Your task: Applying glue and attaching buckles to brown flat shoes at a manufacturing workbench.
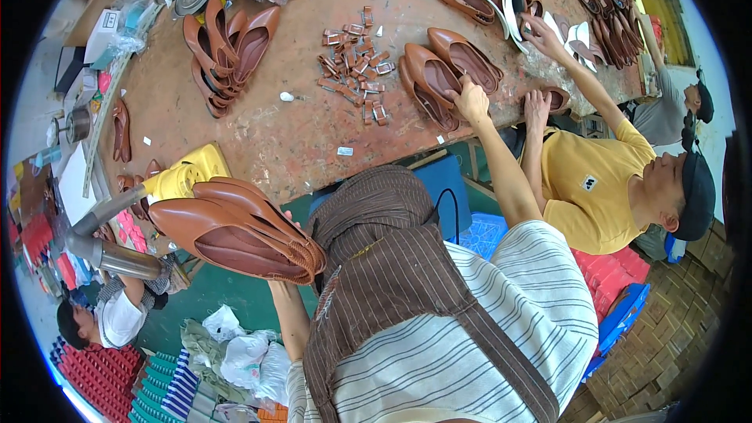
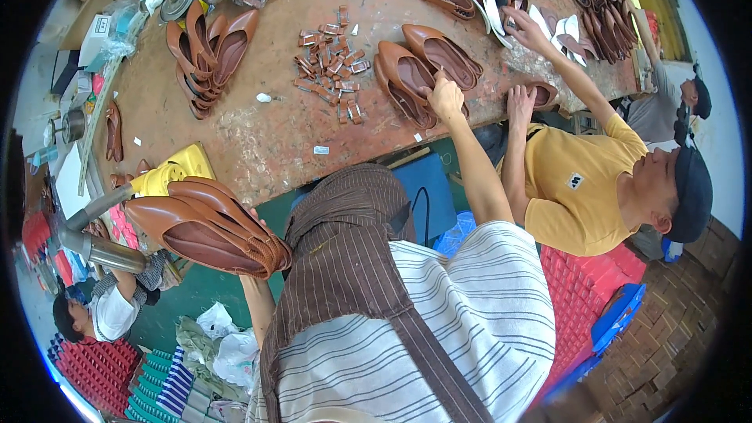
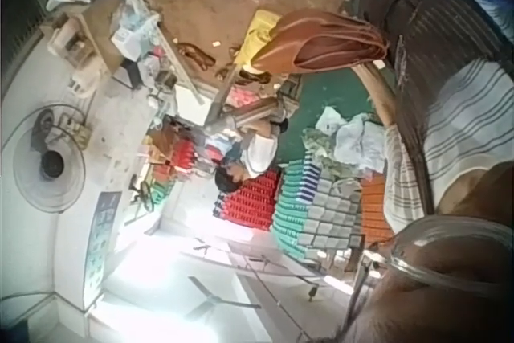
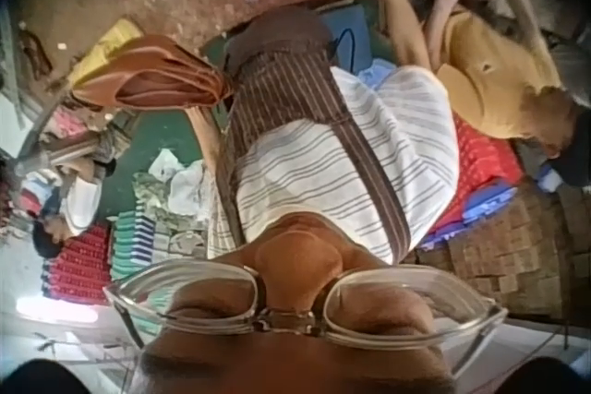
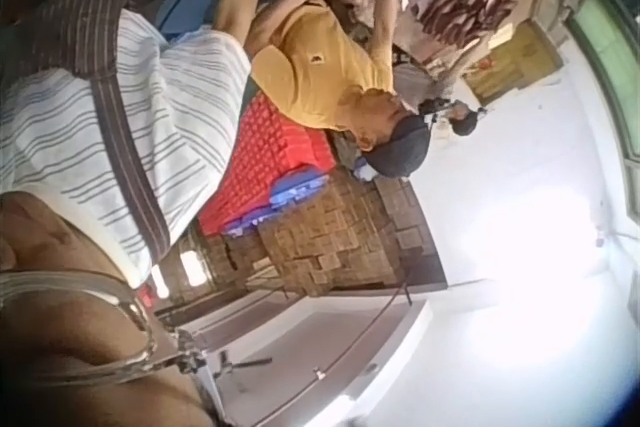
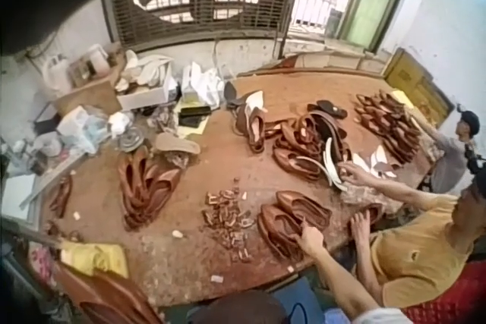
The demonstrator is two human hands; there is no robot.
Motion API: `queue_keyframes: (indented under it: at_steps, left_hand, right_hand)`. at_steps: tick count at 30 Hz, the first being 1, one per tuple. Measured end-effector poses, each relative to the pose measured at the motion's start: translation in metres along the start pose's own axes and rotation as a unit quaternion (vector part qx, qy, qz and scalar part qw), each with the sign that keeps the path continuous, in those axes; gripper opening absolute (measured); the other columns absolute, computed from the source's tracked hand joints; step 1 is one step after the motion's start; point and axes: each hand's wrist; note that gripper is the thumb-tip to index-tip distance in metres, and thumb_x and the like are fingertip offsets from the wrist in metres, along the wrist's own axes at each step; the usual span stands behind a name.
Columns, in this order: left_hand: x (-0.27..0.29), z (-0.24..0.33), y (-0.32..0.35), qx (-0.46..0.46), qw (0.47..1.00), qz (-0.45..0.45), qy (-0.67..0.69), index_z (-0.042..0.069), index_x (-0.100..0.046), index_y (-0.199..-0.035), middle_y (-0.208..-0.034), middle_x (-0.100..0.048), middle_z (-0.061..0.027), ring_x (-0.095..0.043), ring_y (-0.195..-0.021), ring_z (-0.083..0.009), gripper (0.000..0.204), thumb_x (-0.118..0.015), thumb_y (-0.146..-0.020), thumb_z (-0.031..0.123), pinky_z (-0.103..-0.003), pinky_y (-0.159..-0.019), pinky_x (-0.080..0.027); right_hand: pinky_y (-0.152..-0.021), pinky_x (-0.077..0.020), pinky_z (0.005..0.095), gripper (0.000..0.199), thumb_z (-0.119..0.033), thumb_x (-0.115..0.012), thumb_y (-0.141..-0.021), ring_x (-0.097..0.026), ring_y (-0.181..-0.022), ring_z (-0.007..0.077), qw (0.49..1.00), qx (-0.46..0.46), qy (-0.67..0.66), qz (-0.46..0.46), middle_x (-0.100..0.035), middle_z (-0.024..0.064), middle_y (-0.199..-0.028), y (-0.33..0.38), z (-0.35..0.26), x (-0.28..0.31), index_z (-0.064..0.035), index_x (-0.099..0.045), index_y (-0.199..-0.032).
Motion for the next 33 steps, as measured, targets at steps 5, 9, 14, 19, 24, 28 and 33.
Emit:
queue_keyframes:
  at_steps: [5, 9, 14, 19, 24, 28, 33]
  left_hand:
    - [0.022, 0.016, 0.013, -0.030, 0.997, 0.052, -0.040, 0.013, -0.031, -0.144, -0.145, -0.030, -0.0248, -0.036, -0.128, -0.0455, 0.059, -0.041, -0.095, 0.045, -0.059, -0.105, -0.032]
    - [-0.008, -0.007, -0.003, -0.079, 0.995, 0.054, -0.028, 0.013, -0.030, -0.144, -0.144, -0.031, -0.0246, -0.037, -0.128, -0.0455, 0.060, -0.042, -0.095, 0.045, -0.060, -0.105, -0.033]
    - [-0.008, -0.006, -0.012, -0.011, 0.998, -0.027, -0.054, 0.013, -0.029, -0.145, -0.145, -0.030, -0.0243, -0.036, -0.128, -0.0453, 0.062, -0.043, -0.095, 0.046, -0.061, -0.105, -0.031]
    - [0.012, 0.004, 0.020, -0.008, 1.000, 0.025, -0.005, 0.012, -0.029, -0.145, -0.146, -0.029, -0.0243, -0.035, -0.128, -0.0479, 0.062, -0.042, -0.095, 0.047, -0.062, -0.106, -0.028]
    - [-0.012, -0.010, 0.008, -0.057, 0.993, 0.088, 0.050, 0.012, -0.029, -0.144, -0.142, -0.032, -0.0288, -0.040, -0.124, -0.0487, 0.065, -0.042, -0.093, 0.050, -0.061, -0.102, -0.036]
    - [0.012, -0.006, 0.020, -0.029, 0.995, 0.090, 0.032, 0.009, -0.028, -0.144, -0.141, -0.032, -0.0300, -0.045, -0.118, -0.0501, 0.069, -0.044, -0.092, 0.051, -0.063, -0.096, -0.040]
    - [-0.005, -0.013, 0.012, -0.069, 0.986, 0.147, -0.036, 0.007, -0.041, -0.136, -0.131, -0.049, -0.0227, -0.050, -0.115, -0.0446, 0.064, -0.041, -0.092, 0.053, -0.060, -0.095, -0.043]
  right_hand:
    - [-0.070, -0.0501, 0.0486, 0.021, -0.029, -0.060, -0.086, -0.064, -0.080, 0.0403, 0.995, 0.097, 0.023, -0.004, -0.066, 0.0212, -0.085, -0.010, -0.009, 0.015, -0.0086, -0.064, -0.086]
    - [-0.062, -0.0476, 0.0515, 0.017, -0.025, -0.056, -0.089, -0.061, -0.074, 0.0434, 0.980, 0.176, -0.066, 0.063, -0.062, 0.0244, -0.075, -0.006, -0.022, 0.003, -0.0085, -0.058, -0.088]
    - [-0.056, -0.0467, 0.0498, 0.012, -0.022, -0.053, -0.091, -0.062, -0.068, 0.0406, 0.982, 0.173, -0.032, 0.067, -0.062, 0.0196, -0.069, 0.002, 0.002, -0.028, -0.0103, -0.055, -0.092]
    - [-0.058, -0.0484, 0.0497, 0.010, -0.019, -0.053, -0.089, -0.063, -0.070, 0.0379, 0.979, 0.191, 0.064, -0.001, -0.064, 0.0189, -0.077, 0.013, 0.023, -0.026, -0.0120, -0.054, -0.095]
    - [-0.073, -0.0508, 0.0499, 0.028, -0.012, -0.063, -0.075, -0.063, -0.085, 0.0425, 0.976, 0.163, 0.107, -0.093, -0.064, 0.0231, -0.092, 0.003, 0.028, -0.028, -0.0066, -0.052, -0.101]
    - [-0.077, -0.0506, 0.0487, 0.054, -0.008, -0.065, -0.069, -0.062, -0.087, 0.0433, 0.975, 0.121, 0.114, -0.148, -0.064, 0.0240, -0.093, 0.004, 0.010, -0.026, -0.0048, -0.045, -0.119]
    - [-0.077, -0.0501, 0.0493, 0.055, -0.001, -0.061, -0.068, -0.062, -0.087, 0.0430, 0.974, 0.187, 0.069, -0.108, -0.065, 0.0216, -0.095, 0.023, 0.019, -0.031, -0.0039, -0.047, -0.121]
Point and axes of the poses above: each hand's wrist, its own y-axis away from the middle knuckle, its own x-axis out of the back of the hand, z = x × y
